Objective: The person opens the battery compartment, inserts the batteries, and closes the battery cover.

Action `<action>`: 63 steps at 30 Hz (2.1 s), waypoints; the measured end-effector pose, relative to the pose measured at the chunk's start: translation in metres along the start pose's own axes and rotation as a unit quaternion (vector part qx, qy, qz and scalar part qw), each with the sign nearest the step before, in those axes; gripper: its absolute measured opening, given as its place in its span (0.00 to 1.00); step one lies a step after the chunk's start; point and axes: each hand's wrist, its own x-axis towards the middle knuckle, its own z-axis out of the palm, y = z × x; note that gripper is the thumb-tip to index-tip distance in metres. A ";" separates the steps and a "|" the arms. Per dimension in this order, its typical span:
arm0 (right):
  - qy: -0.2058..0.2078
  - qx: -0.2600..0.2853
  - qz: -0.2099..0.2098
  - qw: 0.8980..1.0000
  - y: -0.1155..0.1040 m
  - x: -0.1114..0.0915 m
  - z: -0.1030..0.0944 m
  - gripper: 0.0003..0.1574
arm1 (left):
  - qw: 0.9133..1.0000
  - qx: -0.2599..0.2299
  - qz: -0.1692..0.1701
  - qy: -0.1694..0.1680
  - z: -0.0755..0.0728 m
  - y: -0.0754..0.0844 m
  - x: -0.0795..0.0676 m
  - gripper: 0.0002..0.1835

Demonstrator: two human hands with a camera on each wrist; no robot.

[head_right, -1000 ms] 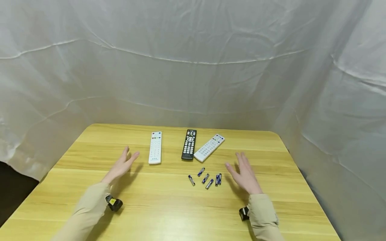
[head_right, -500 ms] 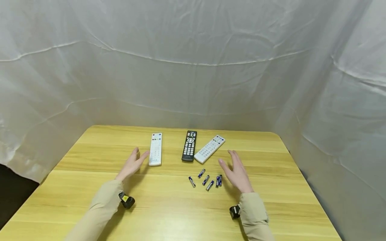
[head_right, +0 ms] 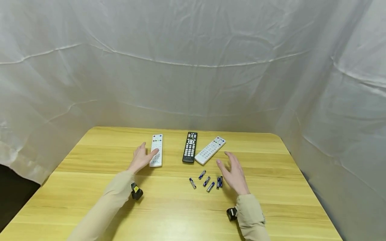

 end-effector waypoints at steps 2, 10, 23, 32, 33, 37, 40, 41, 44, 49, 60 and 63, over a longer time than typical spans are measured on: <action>0.005 0.003 -0.001 1.000 -0.001 0.000 0.000 0.44 | 1.000 0.021 0.003 0.009 0.003 0.003 0.004 0.49; 0.011 0.007 -0.017 1.000 -0.004 0.000 0.002 0.41 | 0.995 0.090 -0.012 0.031 0.014 0.017 0.017 0.53; 0.016 0.007 -0.028 0.999 0.000 -0.002 0.006 0.39 | 0.988 0.133 -0.053 0.053 0.033 0.025 0.029 0.59; 0.010 0.008 -0.026 1.000 0.000 -0.002 0.009 0.38 | 0.992 0.083 -0.075 0.061 0.045 0.020 0.035 0.58; 0.009 0.009 -0.025 1.000 0.000 -0.002 0.009 0.38 | 0.992 0.081 -0.076 0.065 0.045 0.020 0.035 0.58; 0.007 0.012 -0.023 1.000 -0.001 -0.003 0.009 0.38 | 0.991 0.083 -0.081 0.072 0.047 0.021 0.033 0.55; 0.007 0.014 -0.024 1.000 -0.002 -0.004 0.008 0.38 | 0.991 0.085 -0.083 0.068 0.048 0.023 0.033 0.52; 0.007 0.014 -0.025 1.000 -0.003 -0.004 0.008 0.37 | 0.991 0.086 -0.082 0.070 0.048 0.024 0.033 0.51; 0.007 0.014 -0.029 0.999 -0.004 -0.005 0.008 0.37 | 0.991 0.085 -0.076 0.072 0.048 0.025 0.032 0.48; 0.004 0.017 -0.027 0.999 -0.005 -0.005 0.008 0.37 | 0.992 0.084 -0.067 0.069 0.046 0.025 0.028 0.45; 0.005 0.015 -0.029 0.999 -0.003 -0.005 0.009 0.37 | 0.995 0.045 -0.030 0.087 0.043 0.028 0.022 0.35; 0.005 0.013 -0.028 1.000 -0.003 -0.005 0.009 0.37 | 0.996 0.036 -0.017 0.085 0.040 0.030 0.020 0.34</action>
